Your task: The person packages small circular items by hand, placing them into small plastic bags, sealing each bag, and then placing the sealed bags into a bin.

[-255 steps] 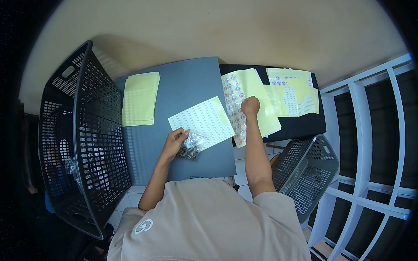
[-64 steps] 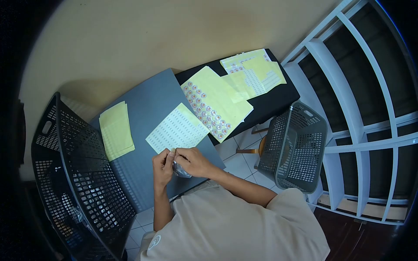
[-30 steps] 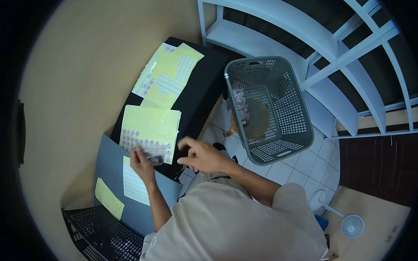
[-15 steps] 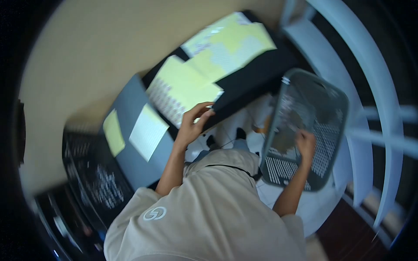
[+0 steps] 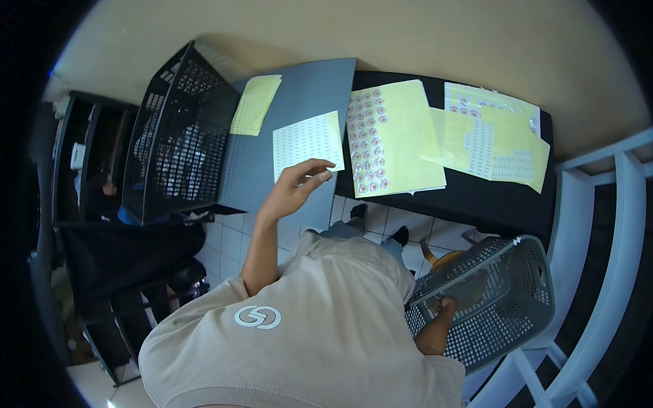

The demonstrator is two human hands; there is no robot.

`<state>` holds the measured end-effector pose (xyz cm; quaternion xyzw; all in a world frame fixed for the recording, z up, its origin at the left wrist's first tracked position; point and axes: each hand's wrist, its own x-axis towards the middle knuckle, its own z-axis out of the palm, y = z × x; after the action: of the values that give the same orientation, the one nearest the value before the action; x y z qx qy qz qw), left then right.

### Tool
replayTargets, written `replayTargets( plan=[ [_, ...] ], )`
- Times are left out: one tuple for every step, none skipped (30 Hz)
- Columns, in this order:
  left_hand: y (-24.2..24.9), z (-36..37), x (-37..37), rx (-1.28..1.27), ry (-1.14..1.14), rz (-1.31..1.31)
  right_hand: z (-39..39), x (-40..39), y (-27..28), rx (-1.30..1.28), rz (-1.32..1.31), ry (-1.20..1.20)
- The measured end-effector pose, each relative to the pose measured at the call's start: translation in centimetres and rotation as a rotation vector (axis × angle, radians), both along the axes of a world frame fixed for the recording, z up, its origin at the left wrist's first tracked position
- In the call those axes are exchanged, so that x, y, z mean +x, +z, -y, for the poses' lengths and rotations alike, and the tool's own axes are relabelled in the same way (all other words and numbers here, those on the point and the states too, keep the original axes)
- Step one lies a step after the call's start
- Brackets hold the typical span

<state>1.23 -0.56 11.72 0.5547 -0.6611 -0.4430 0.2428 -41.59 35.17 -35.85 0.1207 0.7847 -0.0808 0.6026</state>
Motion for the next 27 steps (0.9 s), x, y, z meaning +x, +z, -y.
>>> replayTargets(
  plan=[
    [1.6,-0.3,0.6,0.002,0.019,0.0,0.7,-0.1,0.0,-0.014,0.006,-0.045],
    [3.1,-0.7,1.2,-0.027,-0.023,0.032,1.3,-0.2,0.1,-0.027,0.013,-0.09],
    [4.5,-1.0,2.0,-0.055,-0.066,0.062,1.9,-0.3,0.2,-0.056,0.023,-0.2],
    [5.6,-1.2,3.1,-0.076,-0.08,0.089,2.8,-0.4,1.1,-0.053,0.021,-0.186],
    [6.7,-1.4,4.3,-0.097,-0.094,0.115,3.6,-0.8,2.2,-0.115,0.011,-0.271],
    [8.0,-1.7,5.3,-0.105,-0.084,0.12,4.2,-1.1,3.2,-0.178,0.0,-0.357],
    [9.4,-2.0,6.3,-0.116,-0.076,0.125,4.4,-1.7,3.4,-0.177,-0.005,-0.347],
    [10.8,-2.4,7.4,-0.13,-0.061,0.161,4.6,-2.8,3.5,-0.182,-0.075,-0.464],
    [12.2,-2.8,8.4,-0.145,-0.044,0.198,5.0,-3.7,3.6,-0.19,-0.145,-0.579],
    [13.8,-3.3,9.0,-0.155,-0.009,0.203,5.6,-4.5,4.4,-0.226,-0.238,-0.607],
    [14.9,-3.7,10.3,-0.174,-0.005,0.2,6.3,-5.5,5.3,-0.267,-0.324,-0.628],
    [16.2,-4.1,11.1,-0.212,-0.026,0.186,7.2,-6.0,6.5,-0.276,-0.311,-0.599],
    [17.6,-4.6,11.9,-0.251,-0.042,0.177,8.1,-6.7,7.8,-0.315,-0.427,-0.622],
    [19.1,-5.0,12.9,-0.298,-0.086,0.24,8.8,-7.4,8.9,-0.357,-0.541,-0.644],
    [20.2,-5.6,14.0,-0.348,-0.074,0.256,9.0,-7.9,9.8,-0.397,-0.657,-0.667],
    [21.6,-6.0,15.0,-0.377,-0.088,0.259,8.6,-9.1,10.2,-0.397,-0.696,-0.629],
    [22.9,-6.2,16.1,-0.41,-0.105,0.258,9.1,-10.3,10.5,-0.401,-0.738,-0.595],
    [23.9,-6.5,17.5,-0.419,-0.047,0.22,10.1,-9.9,11.3,-0.426,-0.827,-0.622],
    [24.8,-6.7,19.1,-0.427,0.008,0.181,11.3,-7.9,14.4,-0.45,-0.915,-0.652],
    [26.1,-6.4,20.8,-0.45,0.031,0.287,12.2,-6.9,16.5,-0.462,-0.908,-0.637],
    [26.7,-6.1,22.6,-0.445,0.141,0.348,13.0,-6.0,18.4,-0.443,-0.947,-0.593],
    [27.1,-5.2,25.2,-0.43,0.177,0.442,13.8,-5.3,20.0,-0.423,-0.987,-0.55],
    [27.5,-3.9,27.4,-0.385,0.233,0.529,14.4,-4.9,21.0,-0.431,-0.984,-0.54],
    [26.9,-2.5,29.9,-0.379,0.271,0.589,14.8,-4.6,21.6,-0.463,-1.048,-0.526],
    [26.2,-0.8,33.1,-0.332,0.23,0.648,15.3,-3.9,22.4,-0.495,-1.113,-0.514],
    [25.3,0.9,35.7,-0.319,0.152,0.712,16.2,-2.6,23.7,-0.54,-1.143,-0.535],
    [24.3,2.2,37.7,-0.296,0.112,0.723,17.2,-1.0,25.0,-0.585,-1.171,-0.559]
  ],
)
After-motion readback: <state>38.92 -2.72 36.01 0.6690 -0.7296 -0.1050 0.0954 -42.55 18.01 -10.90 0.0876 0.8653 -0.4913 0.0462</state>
